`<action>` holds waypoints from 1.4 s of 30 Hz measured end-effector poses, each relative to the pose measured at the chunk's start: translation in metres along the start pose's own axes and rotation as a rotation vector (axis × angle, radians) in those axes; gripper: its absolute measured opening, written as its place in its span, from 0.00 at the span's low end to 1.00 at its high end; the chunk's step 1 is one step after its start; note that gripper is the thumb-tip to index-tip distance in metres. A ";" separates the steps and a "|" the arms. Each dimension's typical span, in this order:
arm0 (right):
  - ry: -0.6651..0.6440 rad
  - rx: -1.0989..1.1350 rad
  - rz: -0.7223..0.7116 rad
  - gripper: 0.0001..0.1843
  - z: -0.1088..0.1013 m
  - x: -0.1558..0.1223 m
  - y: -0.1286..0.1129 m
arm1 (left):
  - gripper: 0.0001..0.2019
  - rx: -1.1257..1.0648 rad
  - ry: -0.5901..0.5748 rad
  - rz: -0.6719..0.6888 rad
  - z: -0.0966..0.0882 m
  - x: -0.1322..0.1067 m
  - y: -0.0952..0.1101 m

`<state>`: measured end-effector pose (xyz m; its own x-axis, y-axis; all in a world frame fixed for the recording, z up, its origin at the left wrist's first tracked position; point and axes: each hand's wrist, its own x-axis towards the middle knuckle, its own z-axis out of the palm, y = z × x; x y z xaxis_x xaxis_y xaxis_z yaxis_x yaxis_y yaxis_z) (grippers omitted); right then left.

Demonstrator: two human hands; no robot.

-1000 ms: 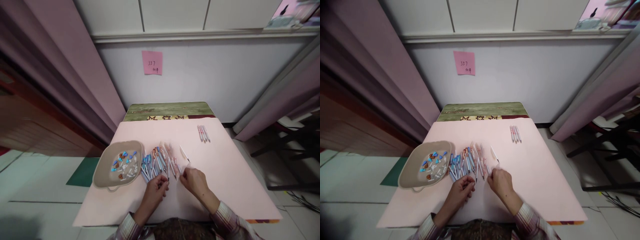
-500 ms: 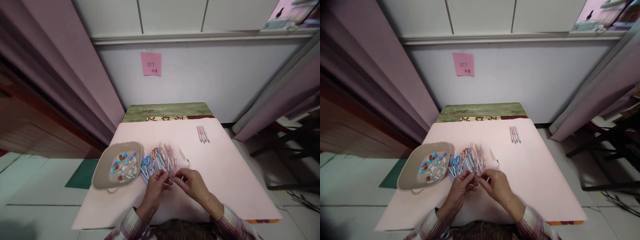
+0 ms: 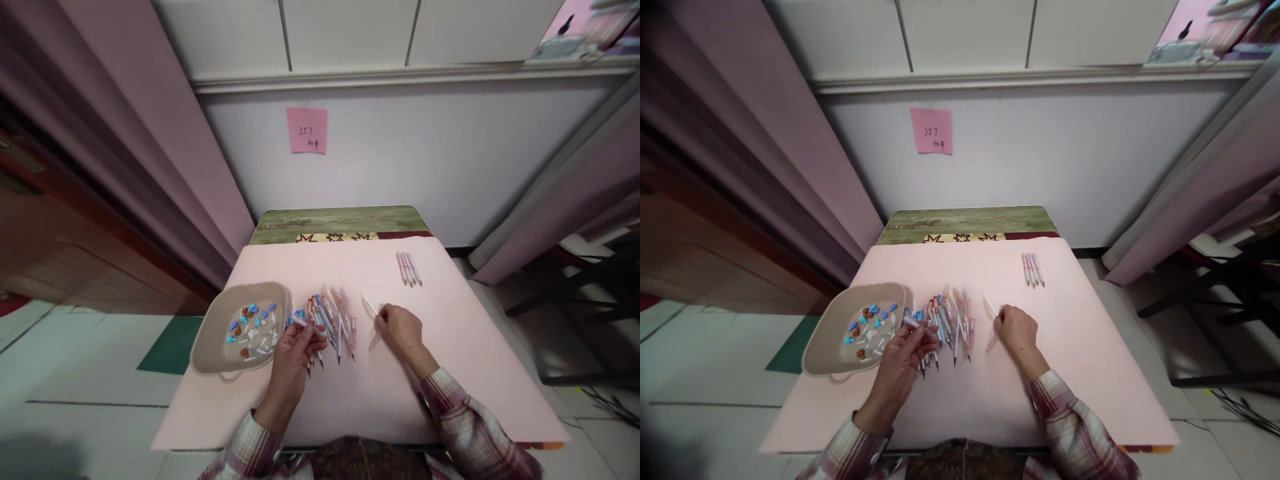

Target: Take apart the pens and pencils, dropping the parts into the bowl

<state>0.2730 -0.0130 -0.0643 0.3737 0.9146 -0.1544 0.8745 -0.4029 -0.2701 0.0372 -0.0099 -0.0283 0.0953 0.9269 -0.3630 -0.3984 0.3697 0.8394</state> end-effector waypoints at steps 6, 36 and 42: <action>0.110 0.257 -0.092 0.10 -0.014 -0.020 -0.004 | 0.09 -0.216 0.022 -0.083 0.013 0.012 0.007; 0.329 0.580 -0.643 0.05 -0.028 -0.073 -0.036 | 0.10 -0.278 -0.072 -0.197 0.035 0.003 -0.017; 0.256 0.762 -0.416 0.13 -0.024 -0.054 -0.018 | 0.03 -0.350 0.022 -0.238 0.025 0.009 -0.013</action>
<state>0.2445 -0.0541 -0.0287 0.2103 0.9344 0.2874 0.5464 0.1314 -0.8272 0.0664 -0.0047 -0.0325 0.2036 0.8155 -0.5418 -0.6543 0.5250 0.5443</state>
